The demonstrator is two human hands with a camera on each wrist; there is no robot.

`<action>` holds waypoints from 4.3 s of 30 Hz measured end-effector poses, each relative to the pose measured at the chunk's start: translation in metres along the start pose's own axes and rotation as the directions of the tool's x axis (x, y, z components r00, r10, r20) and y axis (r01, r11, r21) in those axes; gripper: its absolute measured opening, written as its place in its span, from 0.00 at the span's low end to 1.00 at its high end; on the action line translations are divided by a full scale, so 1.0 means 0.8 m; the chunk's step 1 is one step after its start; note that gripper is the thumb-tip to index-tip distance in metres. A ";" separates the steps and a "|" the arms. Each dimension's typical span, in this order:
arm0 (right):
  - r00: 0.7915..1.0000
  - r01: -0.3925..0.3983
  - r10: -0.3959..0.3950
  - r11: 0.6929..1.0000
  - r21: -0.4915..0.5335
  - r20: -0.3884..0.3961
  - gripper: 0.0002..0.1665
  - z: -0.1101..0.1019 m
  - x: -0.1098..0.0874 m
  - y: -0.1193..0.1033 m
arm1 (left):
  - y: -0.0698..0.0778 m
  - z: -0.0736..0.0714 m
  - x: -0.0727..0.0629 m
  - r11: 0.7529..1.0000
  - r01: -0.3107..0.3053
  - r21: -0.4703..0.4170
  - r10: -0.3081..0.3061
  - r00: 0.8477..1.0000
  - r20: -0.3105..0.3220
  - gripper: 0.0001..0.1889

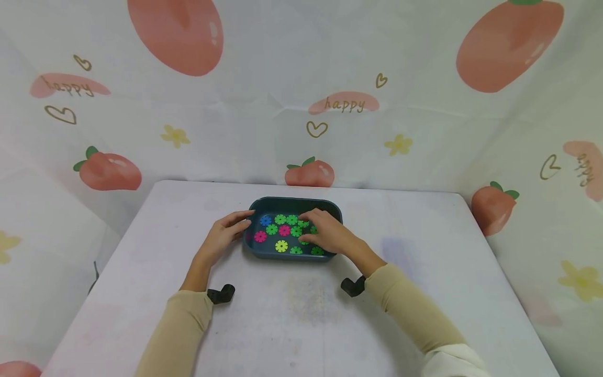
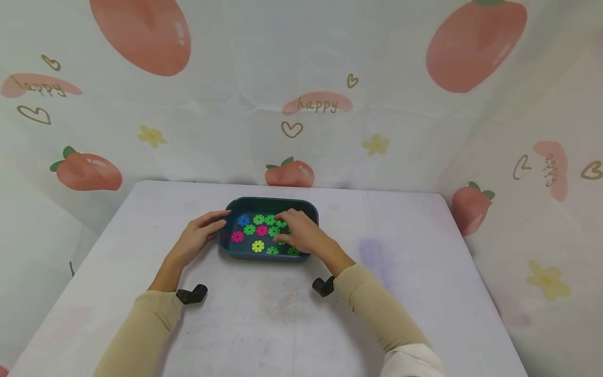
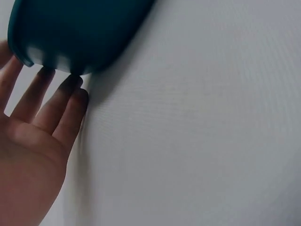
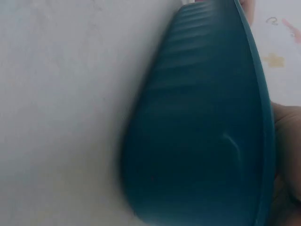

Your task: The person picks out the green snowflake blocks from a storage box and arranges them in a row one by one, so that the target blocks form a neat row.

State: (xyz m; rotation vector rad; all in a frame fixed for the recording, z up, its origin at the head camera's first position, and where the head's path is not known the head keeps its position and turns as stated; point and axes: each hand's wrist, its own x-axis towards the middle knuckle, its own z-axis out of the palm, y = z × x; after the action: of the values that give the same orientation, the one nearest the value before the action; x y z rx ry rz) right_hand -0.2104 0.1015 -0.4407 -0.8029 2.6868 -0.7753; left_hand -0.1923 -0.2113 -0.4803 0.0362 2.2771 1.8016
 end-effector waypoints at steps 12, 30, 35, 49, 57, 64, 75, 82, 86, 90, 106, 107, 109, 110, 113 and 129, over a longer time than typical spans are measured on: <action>0.994 -0.085 0.089 0.995 -0.055 0.065 0.25 0.012 0.009 -0.009 | -0.019 0.001 0.001 0.999 -0.023 -0.048 0.024 0.999 0.024 0.29; 0.979 -0.172 0.184 0.976 -0.132 0.086 0.19 0.018 0.021 -0.008 | -0.018 -0.009 0.004 1.000 -0.008 -0.024 0.008 0.999 0.039 0.32; 0.976 -0.184 0.197 0.974 -0.135 0.090 0.18 0.018 0.021 -0.009 | -0.020 -0.008 0.006 1.000 0.001 -0.026 0.000 0.999 0.040 0.32; 0.994 -0.077 0.068 0.992 0.104 0.080 0.09 0.006 0.010 -0.011 | -0.018 -0.012 0.006 0.993 0.024 -0.114 -0.013 0.995 0.100 0.32; 0.999 -0.033 0.031 0.970 0.239 0.013 0.09 -0.008 0.006 -0.012 | -0.019 -0.012 0.006 0.989 0.022 -0.145 -0.008 0.995 0.096 0.32; 0.997 -0.035 0.062 0.913 0.407 -0.053 0.13 -0.015 0.000 -0.002 | -0.019 -0.010 0.006 0.988 0.026 -0.149 -0.012 0.996 0.093 0.32; 0.960 -0.065 0.204 0.831 0.553 -0.194 0.14 -0.039 -0.011 0.013 | -0.018 -0.007 0.004 0.989 0.027 -0.145 -0.017 0.997 0.071 0.33; 0.922 -0.082 0.285 0.805 0.587 -0.262 0.16 -0.050 -0.017 0.027 | -0.020 -0.005 0.002 0.987 0.012 -0.158 -0.003 0.998 0.059 0.32; 0.891 -0.116 0.352 0.787 0.606 -0.286 0.16 -0.055 -0.022 0.038 | -0.023 -0.004 0.004 0.986 0.012 -0.164 -0.004 0.999 0.049 0.32; 0.868 -0.135 0.400 0.760 0.636 -0.295 0.18 -0.059 -0.026 0.051 | -0.024 -0.003 0.004 0.986 0.011 -0.168 -0.006 0.999 0.034 0.32; 0.804 -0.207 0.517 0.708 0.675 -0.295 0.19 -0.045 -0.034 0.123 | -0.024 -0.002 0.001 0.976 0.000 -0.216 0.001 1.000 0.005 0.31; 0.803 -0.214 0.516 0.715 0.665 -0.297 0.19 -0.044 -0.034 0.126 | -0.024 -0.002 0.001 0.976 0.001 -0.216 0.000 1.000 0.005 0.31; 0.802 -0.238 0.517 0.735 0.635 -0.298 0.18 -0.042 -0.034 0.131 | -0.023 -0.002 0.001 0.978 0.005 -0.211 -0.005 1.000 -0.001 0.31; 0.803 -0.249 0.515 0.747 0.617 -0.299 0.18 -0.041 -0.034 0.132 | -0.023 -0.002 0.001 0.978 0.006 -0.208 -0.007 1.000 -0.002 0.31; 0.801 -0.295 0.515 0.783 0.548 -0.305 0.18 -0.040 -0.036 0.135 | -0.023 -0.003 0.002 0.978 0.015 -0.206 -0.016 1.000 -0.001 0.31; 0.817 -0.369 0.464 0.877 0.309 -0.343 0.14 -0.028 -0.029 0.137 | -0.022 -0.004 0.001 0.974 0.016 -0.225 -0.014 1.000 0.008 0.31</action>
State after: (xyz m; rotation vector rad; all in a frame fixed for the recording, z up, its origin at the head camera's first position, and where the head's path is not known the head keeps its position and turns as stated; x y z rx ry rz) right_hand -0.2474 0.2017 -0.4807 0.0341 2.8808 -1.2097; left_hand -0.1912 -0.2184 -0.4968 -0.0152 2.0480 2.0365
